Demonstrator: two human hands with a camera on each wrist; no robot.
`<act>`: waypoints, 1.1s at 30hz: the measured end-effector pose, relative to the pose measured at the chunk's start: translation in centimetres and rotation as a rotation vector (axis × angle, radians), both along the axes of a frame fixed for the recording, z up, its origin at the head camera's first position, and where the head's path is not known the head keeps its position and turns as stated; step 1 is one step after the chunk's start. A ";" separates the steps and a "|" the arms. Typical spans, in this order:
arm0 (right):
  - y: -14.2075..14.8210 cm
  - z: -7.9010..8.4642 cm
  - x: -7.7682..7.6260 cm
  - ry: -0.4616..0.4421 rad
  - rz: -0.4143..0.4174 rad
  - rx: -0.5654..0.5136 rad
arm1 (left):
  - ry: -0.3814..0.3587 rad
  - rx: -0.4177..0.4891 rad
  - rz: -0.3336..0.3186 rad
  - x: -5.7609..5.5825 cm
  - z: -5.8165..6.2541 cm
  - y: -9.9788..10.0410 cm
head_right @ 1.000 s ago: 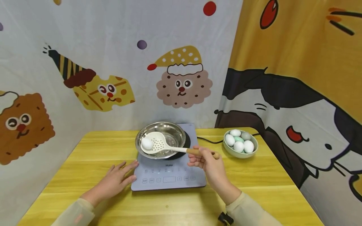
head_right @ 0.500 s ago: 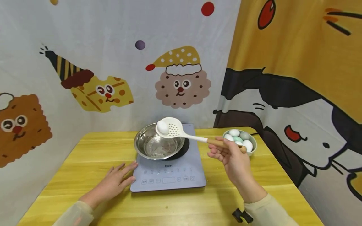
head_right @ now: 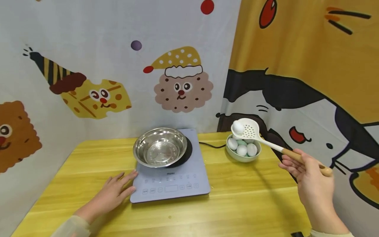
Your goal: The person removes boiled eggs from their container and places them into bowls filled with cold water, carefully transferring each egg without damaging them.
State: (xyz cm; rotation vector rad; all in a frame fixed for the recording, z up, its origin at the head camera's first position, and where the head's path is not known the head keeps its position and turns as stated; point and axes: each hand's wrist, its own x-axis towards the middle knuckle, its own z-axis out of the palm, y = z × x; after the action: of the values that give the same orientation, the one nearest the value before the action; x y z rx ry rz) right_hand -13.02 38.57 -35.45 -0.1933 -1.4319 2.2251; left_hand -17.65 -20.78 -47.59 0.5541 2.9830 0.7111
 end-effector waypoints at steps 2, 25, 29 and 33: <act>0.9 -0.4 0.4 -0.046 -0.088 0.021 | 0.006 -0.005 0.001 0.1 0.1 -0.1; -0.4 -1.8 1.8 -0.285 -0.405 0.832 | 0.001 -0.027 -0.006 0.2 0.3 0.1; -0.8 -1.6 1.9 -0.263 -0.416 0.828 | -0.005 -0.024 -0.004 0.2 0.3 0.1; -1.0 -1.4 1.8 -0.213 -0.426 0.760 | -0.016 -0.017 0.004 0.2 0.3 0.1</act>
State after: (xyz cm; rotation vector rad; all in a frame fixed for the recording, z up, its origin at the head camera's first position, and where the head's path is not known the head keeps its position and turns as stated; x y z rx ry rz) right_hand -11.20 37.56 -36.85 -0.4300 -2.0164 1.2482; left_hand -17.44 -20.67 -47.27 0.5394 2.9730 0.6860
